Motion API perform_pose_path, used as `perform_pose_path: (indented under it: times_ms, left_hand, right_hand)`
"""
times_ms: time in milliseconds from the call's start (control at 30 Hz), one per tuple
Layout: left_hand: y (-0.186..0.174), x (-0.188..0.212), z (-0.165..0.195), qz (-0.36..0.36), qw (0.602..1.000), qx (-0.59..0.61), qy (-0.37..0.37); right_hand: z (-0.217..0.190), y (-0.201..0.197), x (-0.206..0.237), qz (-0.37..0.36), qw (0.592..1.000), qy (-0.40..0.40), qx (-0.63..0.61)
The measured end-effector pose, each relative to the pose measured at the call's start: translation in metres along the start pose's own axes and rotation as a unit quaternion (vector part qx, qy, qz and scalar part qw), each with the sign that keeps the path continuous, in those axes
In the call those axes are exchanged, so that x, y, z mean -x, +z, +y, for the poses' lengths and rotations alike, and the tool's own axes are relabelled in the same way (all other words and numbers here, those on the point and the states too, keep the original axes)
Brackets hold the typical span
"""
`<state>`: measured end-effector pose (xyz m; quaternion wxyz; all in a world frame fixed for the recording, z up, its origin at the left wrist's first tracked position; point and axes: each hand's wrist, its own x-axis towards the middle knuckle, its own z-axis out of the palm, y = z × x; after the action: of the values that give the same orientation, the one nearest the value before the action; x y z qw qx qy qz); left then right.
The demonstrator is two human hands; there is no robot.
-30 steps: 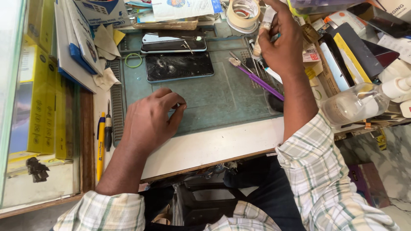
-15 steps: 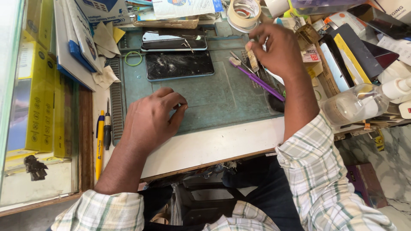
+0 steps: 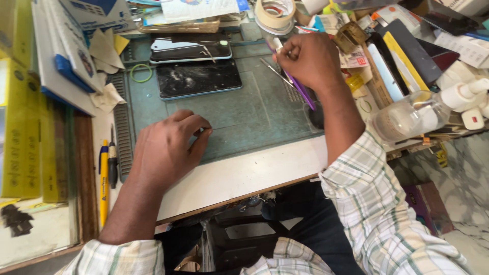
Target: The person sits at a cluttered repair workbench, sets aside a screen protector packet, picks up a small green circuit board from the mat, and uses a metal probe-style tool to work on the board's components, holding and repositioning the board with the other hand throughout.
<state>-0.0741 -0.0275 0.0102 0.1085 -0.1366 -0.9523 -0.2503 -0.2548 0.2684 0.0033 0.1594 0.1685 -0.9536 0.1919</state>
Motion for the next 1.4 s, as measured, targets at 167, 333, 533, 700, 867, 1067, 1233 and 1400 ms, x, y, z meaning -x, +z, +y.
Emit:
perform_pose_path:
  times_ms: [167,333,533,700,867,1067,1233,1400]
  left_hand:
    - [-0.001,0.001,0.002,0.004,1.0,-0.008,0.009]
    - [-0.002,0.001,0.003,0.001,1.0,-0.006,0.004]
    - [-0.001,0.003,0.001,0.036,0.998,0.001,0.043]
    - [-0.002,0.004,-0.002,0.047,0.997,0.014,0.062]
    - [-0.003,0.005,-0.004,0.051,0.995,0.037,0.074]
    - [-0.002,0.004,-0.007,0.051,0.995,0.04,0.08]
    - [-0.003,0.003,-0.006,0.041,0.996,0.037,0.071]
    - [-0.002,0.003,-0.007,0.027,0.997,0.032,0.063]
  right_hand:
    - [-0.001,0.002,0.001,0.083,0.996,-0.017,-0.024]
    - [-0.009,0.003,0.004,0.026,0.999,-0.019,-0.035]
    - [-0.005,0.006,0.002,0.081,0.987,-0.119,-0.067]
    - [-0.003,0.006,0.0,0.121,0.983,-0.122,-0.071]
    - [-0.014,0.004,0.005,0.084,0.982,-0.133,-0.105]
    - [-0.029,0.007,0.008,-0.011,0.974,-0.174,-0.146]
    - [-0.03,0.006,0.008,-0.039,0.98,-0.158,-0.114]
    - [-0.029,0.006,0.007,-0.041,0.979,-0.163,-0.114]
